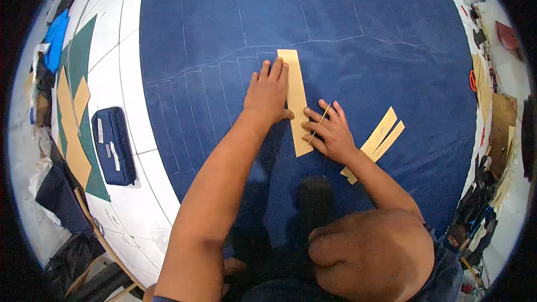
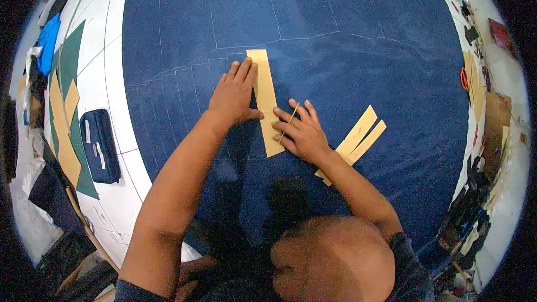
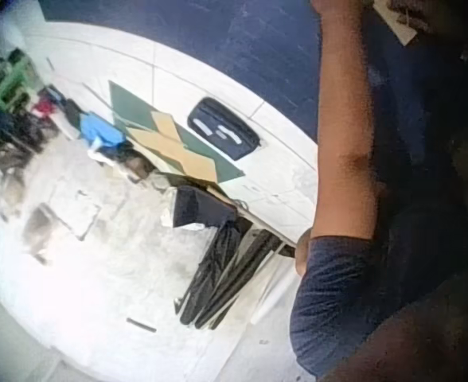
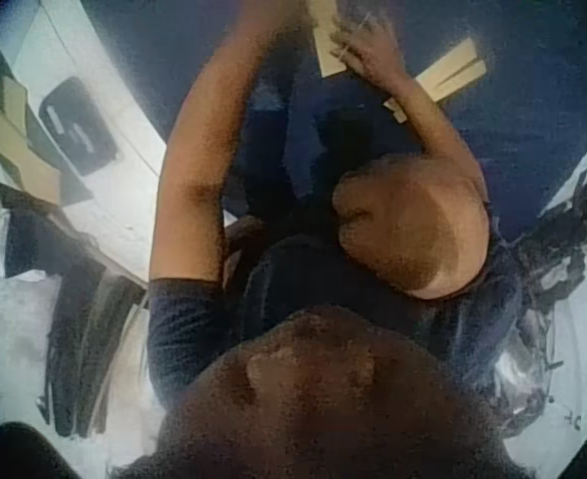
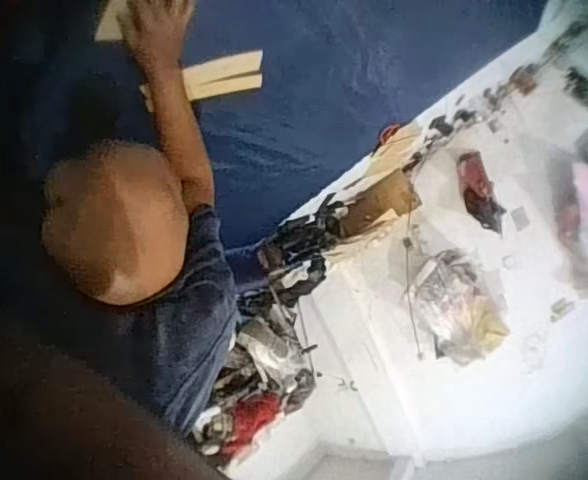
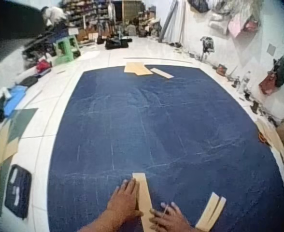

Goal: The person places a paper template on fabric and traces its outlines onto the fabric using chalk.

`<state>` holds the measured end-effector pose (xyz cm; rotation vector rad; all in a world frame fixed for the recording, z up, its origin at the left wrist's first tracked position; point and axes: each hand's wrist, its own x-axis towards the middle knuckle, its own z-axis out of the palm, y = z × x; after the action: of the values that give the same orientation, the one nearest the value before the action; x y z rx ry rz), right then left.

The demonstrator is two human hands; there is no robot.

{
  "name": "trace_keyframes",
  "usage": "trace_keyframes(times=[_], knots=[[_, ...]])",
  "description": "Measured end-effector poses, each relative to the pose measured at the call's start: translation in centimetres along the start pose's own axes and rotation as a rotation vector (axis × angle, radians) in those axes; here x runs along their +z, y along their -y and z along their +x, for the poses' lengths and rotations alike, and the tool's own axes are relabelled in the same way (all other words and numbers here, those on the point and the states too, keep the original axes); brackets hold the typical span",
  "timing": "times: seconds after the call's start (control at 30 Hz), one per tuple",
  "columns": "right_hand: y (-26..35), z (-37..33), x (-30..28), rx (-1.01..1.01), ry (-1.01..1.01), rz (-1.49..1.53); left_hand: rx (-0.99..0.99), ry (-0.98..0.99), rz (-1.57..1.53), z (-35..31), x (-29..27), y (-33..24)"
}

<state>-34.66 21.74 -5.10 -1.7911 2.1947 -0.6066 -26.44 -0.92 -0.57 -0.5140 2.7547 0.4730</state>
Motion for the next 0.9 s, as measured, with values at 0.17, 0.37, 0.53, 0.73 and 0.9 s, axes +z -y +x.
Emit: trace_keyframes(times=[0.17,0.37,0.53,0.73,0.9], knots=[[0.4,0.3,-0.3,0.014,0.024,0.010,-0.008,-0.007,-0.006,-0.1,0.0,-0.1],[0.0,1.6,-2.3,-0.003,-0.010,0.061,-0.017,-0.001,0.000,0.1,-0.2,-0.3],[-2.2,10.2,-6.2,0.366,-0.129,0.536,-0.026,0.009,0.014,-0.1,-0.6,-0.4],[-3.3,17.8,-3.7,0.175,-0.128,0.499,-0.023,0.012,0.031,0.3,-0.1,-0.7],[-4.1,19.1,-3.3,0.059,-0.011,0.386,-0.040,0.024,0.042,0.0,-0.4,-0.8]])
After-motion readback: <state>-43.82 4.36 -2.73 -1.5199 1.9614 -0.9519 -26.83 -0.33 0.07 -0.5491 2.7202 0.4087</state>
